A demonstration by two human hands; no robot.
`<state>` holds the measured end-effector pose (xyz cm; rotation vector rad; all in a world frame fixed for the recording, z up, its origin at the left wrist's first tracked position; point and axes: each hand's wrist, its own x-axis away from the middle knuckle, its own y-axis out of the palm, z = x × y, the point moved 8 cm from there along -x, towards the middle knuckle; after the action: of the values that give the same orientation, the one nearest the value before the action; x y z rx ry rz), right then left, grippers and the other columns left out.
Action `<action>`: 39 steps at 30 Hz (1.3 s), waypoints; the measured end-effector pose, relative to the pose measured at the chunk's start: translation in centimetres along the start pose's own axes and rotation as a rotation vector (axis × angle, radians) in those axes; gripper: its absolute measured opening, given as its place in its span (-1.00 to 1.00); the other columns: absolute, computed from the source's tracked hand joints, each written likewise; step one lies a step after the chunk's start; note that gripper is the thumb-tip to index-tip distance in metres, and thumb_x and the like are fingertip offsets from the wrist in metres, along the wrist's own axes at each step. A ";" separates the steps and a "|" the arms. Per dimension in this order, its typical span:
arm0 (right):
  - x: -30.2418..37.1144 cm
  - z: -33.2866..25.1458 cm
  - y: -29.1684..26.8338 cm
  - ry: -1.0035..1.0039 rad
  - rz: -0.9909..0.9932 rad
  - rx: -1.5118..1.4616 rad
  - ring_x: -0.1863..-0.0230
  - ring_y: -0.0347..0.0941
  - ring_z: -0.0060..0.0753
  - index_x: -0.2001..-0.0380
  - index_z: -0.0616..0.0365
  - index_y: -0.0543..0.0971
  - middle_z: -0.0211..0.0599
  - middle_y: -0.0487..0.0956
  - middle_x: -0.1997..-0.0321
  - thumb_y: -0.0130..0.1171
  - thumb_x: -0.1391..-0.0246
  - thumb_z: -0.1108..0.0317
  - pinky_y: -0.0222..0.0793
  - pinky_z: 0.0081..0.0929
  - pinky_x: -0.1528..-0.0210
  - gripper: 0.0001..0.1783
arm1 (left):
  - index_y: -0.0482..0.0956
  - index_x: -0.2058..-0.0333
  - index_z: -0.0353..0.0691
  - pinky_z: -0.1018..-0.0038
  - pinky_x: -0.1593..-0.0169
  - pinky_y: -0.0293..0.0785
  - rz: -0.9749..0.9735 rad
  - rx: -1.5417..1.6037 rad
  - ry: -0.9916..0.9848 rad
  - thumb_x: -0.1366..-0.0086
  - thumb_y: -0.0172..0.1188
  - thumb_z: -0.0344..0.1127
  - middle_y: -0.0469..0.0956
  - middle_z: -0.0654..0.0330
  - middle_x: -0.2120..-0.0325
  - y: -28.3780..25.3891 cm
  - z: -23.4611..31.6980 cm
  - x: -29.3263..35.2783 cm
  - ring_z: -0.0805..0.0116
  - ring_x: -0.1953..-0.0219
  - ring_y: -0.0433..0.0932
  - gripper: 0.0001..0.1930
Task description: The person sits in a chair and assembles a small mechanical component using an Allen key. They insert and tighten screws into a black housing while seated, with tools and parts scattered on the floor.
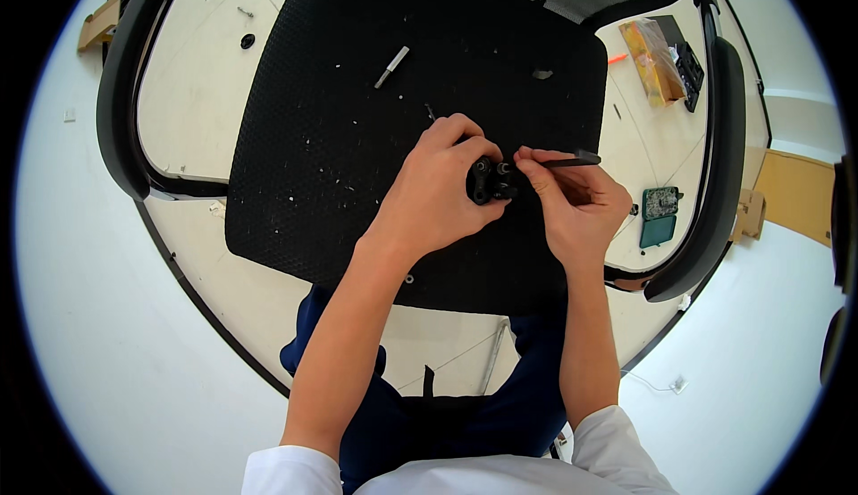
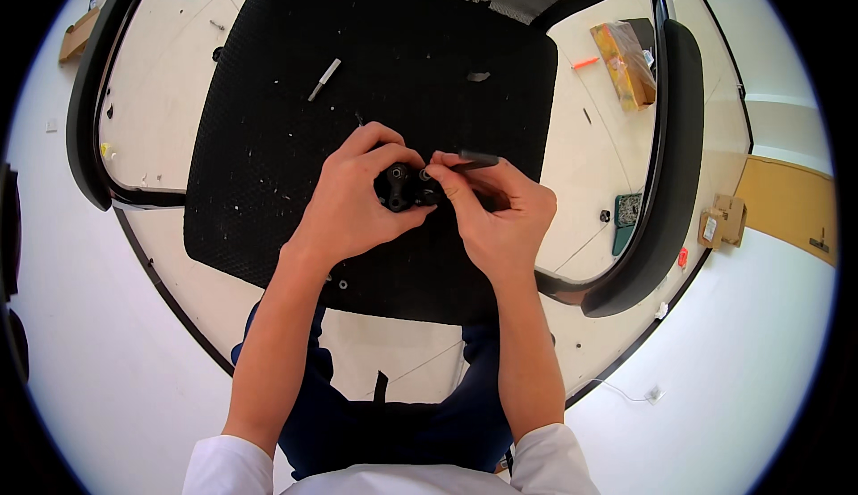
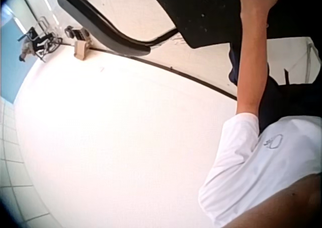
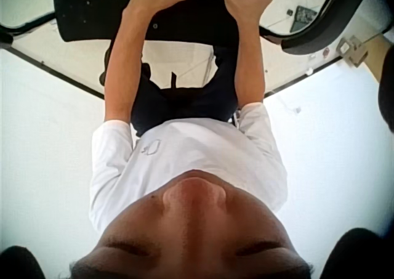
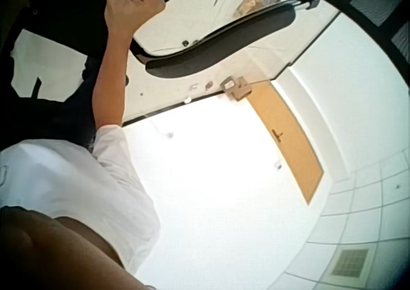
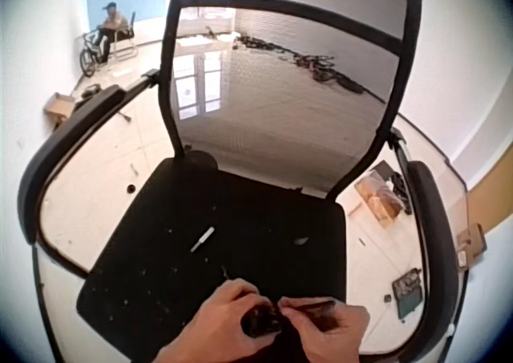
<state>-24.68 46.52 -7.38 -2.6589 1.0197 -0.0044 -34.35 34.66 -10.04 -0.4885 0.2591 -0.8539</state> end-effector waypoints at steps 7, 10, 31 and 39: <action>-0.8 0.1 -0.3 -0.022 -0.050 0.009 0.33 0.64 -0.47 0.28 0.30 0.63 -0.20 0.69 0.35 0.30 -0.01 0.58 0.52 -0.61 0.23 -0.85 | 0.63 0.31 -0.26 0.36 0.13 0.52 -0.044 0.021 0.007 0.20 0.49 -0.35 0.46 0.20 0.24 0.0 0.0 -0.6 0.23 0.20 0.54 -0.61; -0.9 -1.1 -0.8 -0.014 0.001 -0.289 0.29 0.65 -0.40 0.13 0.32 0.58 -0.16 0.68 0.34 0.22 -0.08 0.57 0.53 -0.58 0.20 -0.76 | 0.63 0.31 -0.25 0.36 0.11 0.52 -0.114 0.047 -0.021 0.20 0.48 -0.35 0.46 0.20 0.26 0.3 -0.2 -0.9 0.24 0.20 0.54 -0.62; -1.1 -9.9 -1.2 0.049 -0.422 -0.069 0.18 0.66 -0.22 0.14 0.42 0.50 -0.05 0.67 0.39 0.13 -0.12 0.57 0.58 -0.50 0.15 -0.78 | 0.65 0.40 -0.19 0.43 0.11 0.48 -0.389 0.422 0.095 0.30 0.51 -0.26 0.48 0.25 0.28 -1.1 1.5 0.1 0.30 0.24 0.54 -0.62; -5.0 -13.7 -0.7 -0.492 -0.606 0.993 0.37 0.50 -0.32 0.32 0.15 0.61 -0.35 0.52 0.33 0.32 -0.02 0.24 0.42 -0.42 0.33 -0.77 | 0.65 0.41 -0.23 0.43 0.13 0.49 -0.372 0.421 0.044 0.27 0.45 -0.28 0.50 0.24 0.34 -1.4 1.9 0.4 0.31 0.27 0.55 -0.65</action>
<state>-29.45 46.59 6.47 -1.7837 -0.0230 0.0122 -34.24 34.19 -7.73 -0.1213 0.0222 -1.2479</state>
